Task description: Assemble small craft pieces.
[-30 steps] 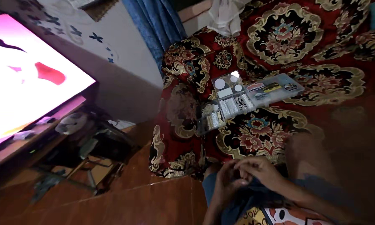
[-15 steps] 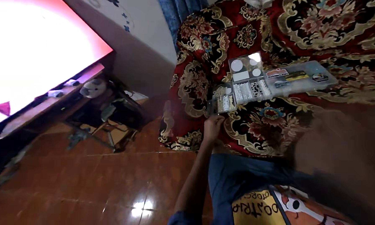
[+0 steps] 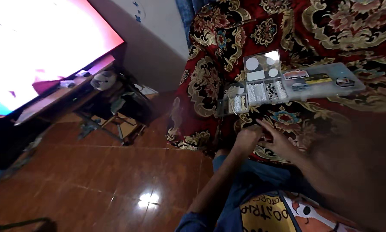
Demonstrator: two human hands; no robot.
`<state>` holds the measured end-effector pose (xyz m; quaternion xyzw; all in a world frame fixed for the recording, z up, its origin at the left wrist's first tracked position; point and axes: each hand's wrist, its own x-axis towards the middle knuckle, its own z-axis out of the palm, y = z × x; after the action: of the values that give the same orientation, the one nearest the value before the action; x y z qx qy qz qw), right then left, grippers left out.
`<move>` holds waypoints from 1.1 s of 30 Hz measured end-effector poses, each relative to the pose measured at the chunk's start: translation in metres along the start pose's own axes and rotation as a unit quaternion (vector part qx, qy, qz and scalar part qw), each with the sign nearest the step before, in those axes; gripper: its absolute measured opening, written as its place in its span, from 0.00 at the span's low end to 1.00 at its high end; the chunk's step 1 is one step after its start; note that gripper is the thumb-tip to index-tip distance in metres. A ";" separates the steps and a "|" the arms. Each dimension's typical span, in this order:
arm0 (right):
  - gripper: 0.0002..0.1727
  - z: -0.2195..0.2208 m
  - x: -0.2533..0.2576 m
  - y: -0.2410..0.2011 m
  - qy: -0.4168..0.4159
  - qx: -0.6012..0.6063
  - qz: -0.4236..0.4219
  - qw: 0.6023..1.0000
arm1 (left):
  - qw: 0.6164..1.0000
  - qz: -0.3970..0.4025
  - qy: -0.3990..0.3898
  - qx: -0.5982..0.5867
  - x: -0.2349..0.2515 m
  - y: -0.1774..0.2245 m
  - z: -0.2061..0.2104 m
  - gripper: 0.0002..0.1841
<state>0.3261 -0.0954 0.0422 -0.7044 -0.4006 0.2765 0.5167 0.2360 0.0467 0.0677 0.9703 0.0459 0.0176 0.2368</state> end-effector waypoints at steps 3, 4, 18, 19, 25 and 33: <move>0.44 -0.002 0.008 -0.004 -0.021 -0.037 0.054 0.998 | 0.999 -0.032 0.019 -0.040 -0.008 -0.004 -0.007 0.15; 0.39 -0.005 0.010 -0.005 -0.031 -0.045 0.063 0.996 | 0.998 -0.040 0.028 -0.041 -0.011 -0.008 -0.008 0.15; 0.12 -0.055 0.055 -0.014 0.202 -0.143 -0.038 0.968 | 0.975 -0.166 0.127 -0.079 0.001 -0.076 -0.046 0.14; 0.11 -0.058 0.060 -0.012 0.220 -0.143 -0.041 0.964 | 0.969 -0.164 0.155 -0.103 0.004 -0.080 -0.047 0.12; 0.14 -0.053 0.079 0.006 0.182 -0.200 -0.023 0.962 | 0.802 -0.138 0.281 -0.509 0.036 -0.079 -0.038 0.15; 0.17 -0.034 0.084 -0.011 0.015 -0.280 -0.035 0.959 | 0.790 -0.131 0.200 -0.565 0.061 -0.071 -0.033 0.22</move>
<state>0.3946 -0.0392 0.0651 -0.8106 -0.4785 0.1240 0.3140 0.2886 0.1307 0.0645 0.6230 0.2013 0.2030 0.7281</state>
